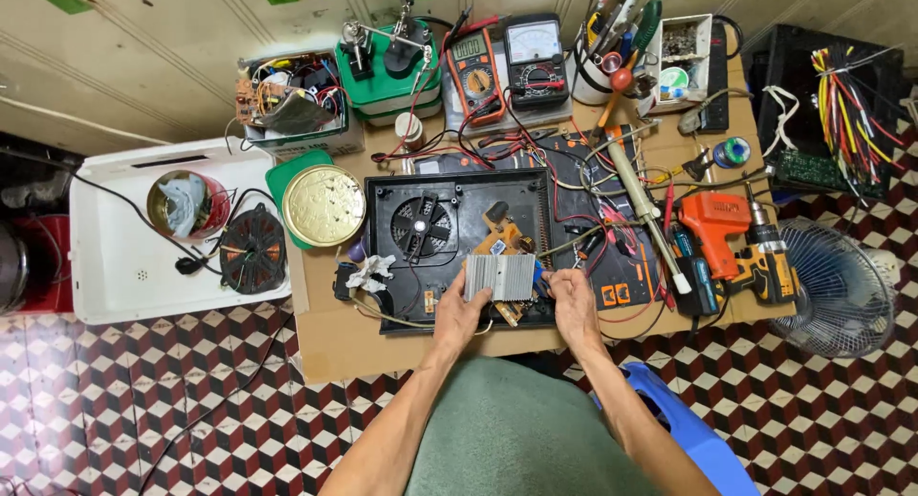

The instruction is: The person applies thermal paste to a heat sink and then mounts it onto a circuit board. They use a power drill to secure the heat sink to the board with screws.

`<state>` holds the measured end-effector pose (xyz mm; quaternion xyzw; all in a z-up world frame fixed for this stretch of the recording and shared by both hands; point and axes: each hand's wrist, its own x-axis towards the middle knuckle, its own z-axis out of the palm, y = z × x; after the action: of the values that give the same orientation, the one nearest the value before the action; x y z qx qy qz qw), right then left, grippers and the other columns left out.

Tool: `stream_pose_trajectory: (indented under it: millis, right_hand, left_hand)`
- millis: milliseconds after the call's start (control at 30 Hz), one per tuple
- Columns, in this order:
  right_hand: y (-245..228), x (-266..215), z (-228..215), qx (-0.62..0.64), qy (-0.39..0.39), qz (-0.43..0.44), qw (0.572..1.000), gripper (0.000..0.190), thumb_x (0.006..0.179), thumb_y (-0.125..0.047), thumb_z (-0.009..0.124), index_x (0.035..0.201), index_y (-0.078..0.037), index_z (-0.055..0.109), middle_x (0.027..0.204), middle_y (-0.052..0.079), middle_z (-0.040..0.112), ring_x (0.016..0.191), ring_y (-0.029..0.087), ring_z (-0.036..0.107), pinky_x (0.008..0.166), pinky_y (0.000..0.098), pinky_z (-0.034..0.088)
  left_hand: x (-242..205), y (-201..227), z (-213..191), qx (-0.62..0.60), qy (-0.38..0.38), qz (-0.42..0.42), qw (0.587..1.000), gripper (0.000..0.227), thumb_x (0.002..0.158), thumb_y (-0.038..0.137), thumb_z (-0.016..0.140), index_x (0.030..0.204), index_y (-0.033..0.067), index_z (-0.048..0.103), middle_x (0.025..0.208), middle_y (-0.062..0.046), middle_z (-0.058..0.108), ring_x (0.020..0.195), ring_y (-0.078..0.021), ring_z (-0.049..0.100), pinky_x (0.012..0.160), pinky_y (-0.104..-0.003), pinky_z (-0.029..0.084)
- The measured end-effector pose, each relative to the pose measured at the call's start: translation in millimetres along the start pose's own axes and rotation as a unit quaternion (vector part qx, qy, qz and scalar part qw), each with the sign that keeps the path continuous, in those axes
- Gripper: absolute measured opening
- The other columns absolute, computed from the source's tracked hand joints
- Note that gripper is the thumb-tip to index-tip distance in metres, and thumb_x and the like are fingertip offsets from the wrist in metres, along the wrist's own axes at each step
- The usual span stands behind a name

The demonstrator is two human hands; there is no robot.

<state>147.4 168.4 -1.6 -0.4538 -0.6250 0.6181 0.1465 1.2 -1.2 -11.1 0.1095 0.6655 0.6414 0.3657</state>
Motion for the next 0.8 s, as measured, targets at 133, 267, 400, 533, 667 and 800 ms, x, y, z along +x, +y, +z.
stream_pose_trajectory:
  millis: [133,267,400,533,667,800]
  right_hand:
    - [-22,-13,7,-0.046,0.016,-0.038,0.998,0.019,0.103,-0.018,0.055,0.107,0.0,0.06,0.113,0.013,0.075,0.094,0.016,0.065,0.087,0.0278,0.051]
    - [-24,-16,11,-0.066,0.013,-0.076,0.995,0.018,0.103,-0.019,0.052,0.106,-0.001,0.057,0.113,0.012,0.074,0.096,0.013,0.067,0.089,0.0287,0.052]
    - [-44,-24,18,-0.106,0.042,-0.031,0.993,0.021,0.104,-0.021,0.054,0.106,-0.001,0.06,0.097,0.013,0.072,0.081,0.017,0.059,0.077,0.0322,0.051]
    - [-25,-21,18,-0.111,0.068,-0.068,0.989,0.021,0.101,-0.022,0.054,0.103,-0.002,0.059,0.093,0.004,0.072,0.08,0.012,0.062,0.076,0.0283,0.051]
    - [4,-12,14,-0.102,0.093,-0.02,0.99,0.021,0.104,-0.023,0.058,0.109,-0.002,0.062,0.087,0.011,0.063,0.078,0.014,0.055,0.073,0.0307,0.049]
    - [10,-9,11,-0.055,0.09,-0.028,0.994,0.023,0.103,-0.023,0.058,0.108,-0.001,0.061,0.101,0.009,0.075,0.088,0.012,0.064,0.081,0.027,0.053]
  left_hand:
    - [-6,11,-1,0.018,0.017,-0.07,0.997,0.079,0.088,0.012,0.073,0.152,-0.0004,0.027,0.126,-0.014,0.067,0.114,-0.0168,0.067,0.099,-0.029,0.052]
    - [-19,56,5,0.104,0.067,-0.069,0.99,0.05,0.091,0.022,0.073,0.127,-0.0029,0.048,0.109,-0.015,0.074,0.097,-0.0191,0.072,0.087,-0.031,0.056]
    - [-22,67,-5,0.298,0.121,-0.016,0.947,0.038,0.084,0.029,0.085,0.104,0.0024,0.066,0.098,-0.013,0.073,0.086,-0.0207,0.069,0.077,-0.034,0.053]
    - [-26,75,-13,0.243,0.058,-0.033,0.968,0.036,0.079,0.024,0.085,0.102,0.0052,0.064,0.088,-0.011,0.074,0.075,-0.0178,0.069,0.07,-0.033,0.055]
    - [-24,64,-16,0.192,0.007,0.06,0.979,0.032,0.082,0.013,0.085,0.102,0.0016,0.063,0.097,-0.009,0.069,0.078,-0.0149,0.069,0.07,-0.029,0.057]
    - [-7,27,-17,0.04,-0.046,-0.008,0.998,0.033,0.086,0.013,0.082,0.108,0.0019,0.059,0.1,-0.01,0.077,0.088,-0.0104,0.07,0.076,-0.025,0.057]
